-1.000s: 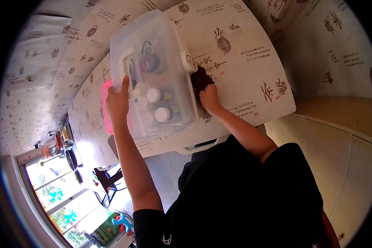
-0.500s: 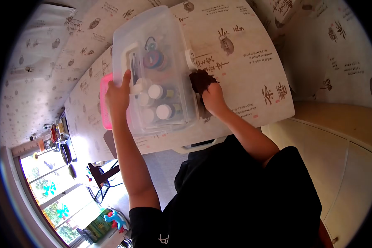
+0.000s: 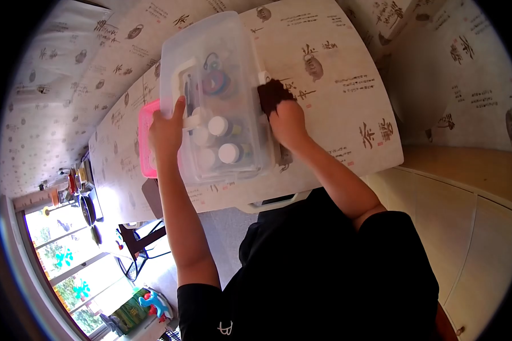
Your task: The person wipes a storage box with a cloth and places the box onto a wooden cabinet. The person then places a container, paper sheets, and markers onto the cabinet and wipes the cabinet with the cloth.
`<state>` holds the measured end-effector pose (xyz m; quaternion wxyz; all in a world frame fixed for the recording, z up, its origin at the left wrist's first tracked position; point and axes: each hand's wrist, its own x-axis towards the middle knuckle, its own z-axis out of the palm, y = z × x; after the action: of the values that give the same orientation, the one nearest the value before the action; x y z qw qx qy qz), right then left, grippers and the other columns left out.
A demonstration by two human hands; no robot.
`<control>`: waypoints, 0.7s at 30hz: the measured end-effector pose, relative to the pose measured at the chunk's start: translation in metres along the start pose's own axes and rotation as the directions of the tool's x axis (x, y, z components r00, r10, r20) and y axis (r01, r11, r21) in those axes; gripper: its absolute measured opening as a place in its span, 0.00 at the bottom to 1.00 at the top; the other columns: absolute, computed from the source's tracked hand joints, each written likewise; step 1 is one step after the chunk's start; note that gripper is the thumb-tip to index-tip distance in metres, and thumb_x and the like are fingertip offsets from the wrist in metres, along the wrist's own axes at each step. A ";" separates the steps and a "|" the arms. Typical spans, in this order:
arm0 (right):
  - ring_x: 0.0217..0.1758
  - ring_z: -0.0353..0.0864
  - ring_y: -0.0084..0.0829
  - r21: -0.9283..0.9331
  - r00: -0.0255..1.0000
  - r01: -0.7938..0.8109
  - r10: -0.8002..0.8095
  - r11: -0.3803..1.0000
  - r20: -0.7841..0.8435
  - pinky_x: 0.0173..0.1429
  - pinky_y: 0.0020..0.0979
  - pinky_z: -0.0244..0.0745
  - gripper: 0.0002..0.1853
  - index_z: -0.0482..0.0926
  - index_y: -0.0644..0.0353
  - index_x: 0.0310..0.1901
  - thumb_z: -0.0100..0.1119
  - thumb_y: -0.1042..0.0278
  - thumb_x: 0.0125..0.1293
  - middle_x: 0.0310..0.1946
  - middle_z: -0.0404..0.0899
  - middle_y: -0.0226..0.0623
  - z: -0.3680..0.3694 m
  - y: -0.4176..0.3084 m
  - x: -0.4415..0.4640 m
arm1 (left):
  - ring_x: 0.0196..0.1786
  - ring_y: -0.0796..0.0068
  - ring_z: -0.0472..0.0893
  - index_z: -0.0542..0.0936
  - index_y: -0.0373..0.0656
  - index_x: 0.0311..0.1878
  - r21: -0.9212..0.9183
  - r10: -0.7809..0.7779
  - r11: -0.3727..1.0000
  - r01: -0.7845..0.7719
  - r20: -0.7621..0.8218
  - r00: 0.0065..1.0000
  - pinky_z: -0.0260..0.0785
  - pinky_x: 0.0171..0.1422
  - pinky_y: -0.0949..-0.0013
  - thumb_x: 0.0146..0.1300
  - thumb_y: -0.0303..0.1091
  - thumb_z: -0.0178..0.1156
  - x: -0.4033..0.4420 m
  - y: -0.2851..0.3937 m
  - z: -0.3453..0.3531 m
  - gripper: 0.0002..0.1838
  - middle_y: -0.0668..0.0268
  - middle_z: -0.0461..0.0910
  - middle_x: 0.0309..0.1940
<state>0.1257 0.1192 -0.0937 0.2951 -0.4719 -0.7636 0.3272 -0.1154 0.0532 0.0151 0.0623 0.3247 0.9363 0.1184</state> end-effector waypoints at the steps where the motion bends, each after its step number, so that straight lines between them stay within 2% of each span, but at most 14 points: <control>1: 0.34 0.79 0.55 0.053 0.999 -0.039 0.039 0.998 -0.003 0.41 0.50 0.74 0.11 0.80 0.70 0.27 0.57 0.69 0.59 0.28 0.79 0.56 -0.004 -0.005 0.010 | 0.58 0.44 0.79 0.75 0.31 0.58 -0.011 0.002 1.000 -0.002 0.012 1.000 0.69 0.62 0.51 0.54 0.77 0.54 0.001 -0.001 0.000 0.51 0.41 0.80 0.51; 5: 0.36 0.80 0.56 0.086 0.996 -0.082 0.080 0.993 0.025 0.43 0.50 0.75 0.12 0.80 0.71 0.28 0.54 0.69 0.61 0.29 0.80 0.57 -0.017 -0.011 0.053 | 0.59 0.45 0.78 0.75 0.31 0.59 -0.043 0.020 0.999 -0.020 -0.002 1.000 0.68 0.63 0.51 0.54 0.77 0.54 -0.002 0.003 -0.001 0.51 0.41 0.80 0.52; 7: 0.37 0.81 0.56 0.221 0.965 -0.253 0.228 0.942 0.131 0.44 0.49 0.75 0.14 0.80 0.72 0.34 0.50 0.68 0.64 0.32 0.81 0.58 -0.020 -0.009 0.068 | 0.59 0.45 0.78 0.75 0.30 0.59 -0.037 0.012 0.999 -0.011 0.007 1.000 0.68 0.63 0.51 0.54 0.76 0.54 -0.003 0.004 -0.003 0.51 0.41 0.80 0.52; 8: 0.37 0.81 0.56 0.220 0.965 -0.251 0.226 0.943 0.133 0.44 0.49 0.75 0.14 0.80 0.72 0.34 0.50 0.68 0.64 0.32 0.81 0.58 -0.018 -0.006 0.066 | 0.59 0.45 0.78 0.75 0.30 0.59 -0.029 0.009 1.000 -0.009 0.012 1.000 0.68 0.63 0.51 0.54 0.76 0.54 -0.004 0.004 -0.003 0.51 0.41 0.80 0.52; 10: 0.38 0.81 0.57 0.508 0.946 -0.323 0.255 0.799 0.200 0.44 0.49 0.75 0.16 0.80 0.72 0.41 0.48 0.67 0.65 0.35 0.82 0.58 -0.006 0.009 0.057 | 0.59 0.45 0.78 0.75 0.30 0.59 -0.034 0.012 0.999 -0.012 0.017 1.000 0.68 0.63 0.51 0.55 0.76 0.54 -0.003 0.003 -0.003 0.51 0.41 0.80 0.52; 11: 0.34 0.83 0.50 0.468 0.943 -0.331 0.277 0.819 0.183 0.40 0.46 0.75 0.16 0.79 0.71 0.44 0.47 0.69 0.65 0.34 0.83 0.54 0.004 0.018 0.050 | 0.59 0.45 0.78 0.74 0.29 0.59 -0.037 0.016 0.999 -0.015 0.023 1.000 0.68 0.63 0.51 0.55 0.76 0.54 -0.002 0.003 -0.003 0.51 0.41 0.80 0.52; 12: 0.34 0.83 0.50 0.465 0.944 -0.328 0.273 0.822 0.184 0.40 0.46 0.75 0.16 0.79 0.71 0.44 0.47 0.69 0.65 0.34 0.83 0.54 -0.007 0.008 0.041 | 0.59 0.45 0.78 0.74 0.29 0.59 -0.042 0.012 0.999 -0.011 0.021 1.000 0.68 0.63 0.51 0.55 0.76 0.54 -0.001 0.002 -0.002 0.51 0.41 0.80 0.52; 14: 0.28 0.81 0.41 0.553 0.902 -0.426 0.284 0.716 0.326 0.34 0.42 0.75 0.15 0.79 0.71 0.43 0.46 0.69 0.65 0.30 0.82 0.48 -0.028 -0.009 0.026 | 0.58 0.45 0.79 0.75 0.29 0.59 -0.027 0.014 1.000 -0.013 0.035 0.999 0.69 0.62 0.51 0.55 0.76 0.54 0.001 -0.001 -0.001 0.52 0.41 0.80 0.51; 15: 0.22 0.77 0.34 0.586 0.907 -0.419 0.289 0.693 0.307 0.29 0.38 0.72 0.14 0.79 0.71 0.40 0.45 0.70 0.66 0.26 0.78 0.44 -0.019 -0.002 0.030 | 0.58 0.45 0.79 0.75 0.29 0.59 -0.027 0.012 1.000 -0.011 0.035 0.999 0.69 0.62 0.51 0.55 0.76 0.54 0.002 -0.001 0.000 0.52 0.41 0.80 0.51; 16: 0.22 0.77 0.34 0.587 0.906 -0.421 0.289 0.692 0.309 0.29 0.38 0.72 0.14 0.79 0.71 0.40 0.45 0.70 0.66 0.26 0.78 0.44 -0.020 -0.002 0.038 | 0.58 0.45 0.79 0.75 0.29 0.58 -0.023 0.013 1.000 -0.012 0.025 1.000 0.69 0.62 0.52 0.54 0.76 0.54 0.002 -0.001 0.000 0.52 0.40 0.80 0.51; 18: 0.24 0.71 0.26 0.618 0.886 -0.456 0.264 0.641 0.380 0.27 0.30 0.68 0.11 0.77 0.63 0.36 0.47 0.66 0.70 0.27 0.76 0.33 -0.030 -0.011 0.052 | 0.58 0.45 0.79 0.75 0.28 0.58 -0.013 0.015 1.000 -0.015 0.019 1.000 0.69 0.62 0.52 0.54 0.77 0.53 0.002 -0.002 0.000 0.52 0.40 0.81 0.50; 21: 0.21 0.70 0.26 0.618 0.894 -0.446 0.288 0.647 0.343 0.26 0.30 0.66 0.12 0.77 0.63 0.33 0.46 0.67 0.70 0.24 0.74 0.33 -0.020 -0.007 0.058 | 0.57 0.45 0.80 0.75 0.28 0.58 -0.045 0.017 0.999 -0.016 0.030 0.999 0.69 0.61 0.52 0.54 0.77 0.53 0.001 -0.001 0.000 0.52 0.40 0.81 0.49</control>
<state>0.1148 0.1744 -0.0678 0.2905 -0.4374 -0.5035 0.6862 -0.1170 0.0529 0.0144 0.0828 0.3326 0.9297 0.1346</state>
